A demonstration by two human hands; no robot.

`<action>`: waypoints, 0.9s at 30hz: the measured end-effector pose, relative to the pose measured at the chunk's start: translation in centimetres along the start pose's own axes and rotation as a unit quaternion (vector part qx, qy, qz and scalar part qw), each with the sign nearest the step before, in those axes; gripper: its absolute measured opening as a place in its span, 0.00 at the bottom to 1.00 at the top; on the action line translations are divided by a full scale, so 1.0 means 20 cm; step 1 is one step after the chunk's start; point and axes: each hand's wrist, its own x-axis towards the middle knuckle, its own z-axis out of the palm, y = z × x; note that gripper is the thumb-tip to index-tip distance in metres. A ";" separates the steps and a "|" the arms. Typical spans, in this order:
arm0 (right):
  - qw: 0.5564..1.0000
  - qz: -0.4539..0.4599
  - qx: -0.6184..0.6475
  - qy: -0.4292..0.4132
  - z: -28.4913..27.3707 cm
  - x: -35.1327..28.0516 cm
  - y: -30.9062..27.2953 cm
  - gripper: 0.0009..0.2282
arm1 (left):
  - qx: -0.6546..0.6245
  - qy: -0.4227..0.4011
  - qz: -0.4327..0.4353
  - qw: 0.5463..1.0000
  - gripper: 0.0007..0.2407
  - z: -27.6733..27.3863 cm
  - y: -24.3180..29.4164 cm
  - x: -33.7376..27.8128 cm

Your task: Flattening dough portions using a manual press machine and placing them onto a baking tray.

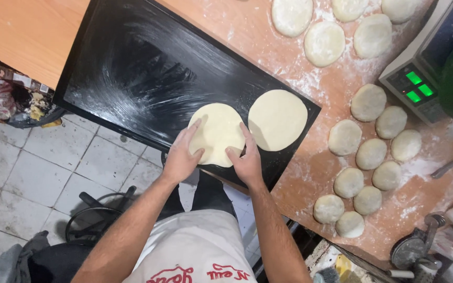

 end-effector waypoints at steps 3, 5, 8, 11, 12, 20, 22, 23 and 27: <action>0.997 -0.037 -0.063 0.010 0.00 -0.03 0.08 0.30 | 0.060 -0.003 0.017 0.998 0.34 0.01 -0.01 -0.03; 0.995 -0.051 -0.087 0.002 0.00 -0.05 0.10 0.28 | 0.079 -0.003 0.047 0.996 0.34 0.01 -0.03 -0.02; 0.996 -0.026 -0.085 -0.013 -0.01 -0.05 0.06 0.29 | 0.076 -0.008 0.029 0.997 0.36 0.00 -0.01 -0.02; 0.999 -0.021 0.042 -0.014 -0.03 -0.05 0.10 0.29 | 0.078 -0.004 0.009 0.997 0.38 -0.02 0.01 0.00; 0.999 -0.018 0.042 -0.014 -0.05 -0.06 0.10 0.29 | 0.078 -0.006 0.007 0.997 0.38 -0.02 0.00 -0.02; 0.981 0.036 -0.192 0.004 -0.10 -0.10 -0.13 0.29 | 0.218 0.029 -0.015 0.975 0.39 -0.09 0.19 -0.06; 0.975 -0.028 -0.215 0.042 -0.09 -0.11 -0.10 0.27 | 0.271 0.007 0.026 0.962 0.34 -0.05 0.03 -0.04; 0.964 -0.090 -0.238 0.078 -0.09 -0.13 -0.08 0.25 | 0.322 -0.016 0.065 0.944 0.29 -0.04 -0.06 -0.04; 0.942 -0.215 -0.257 0.028 -0.06 -0.15 -0.04 0.17 | 0.406 -0.152 0.171 0.885 0.15 0.07 -0.13 -0.11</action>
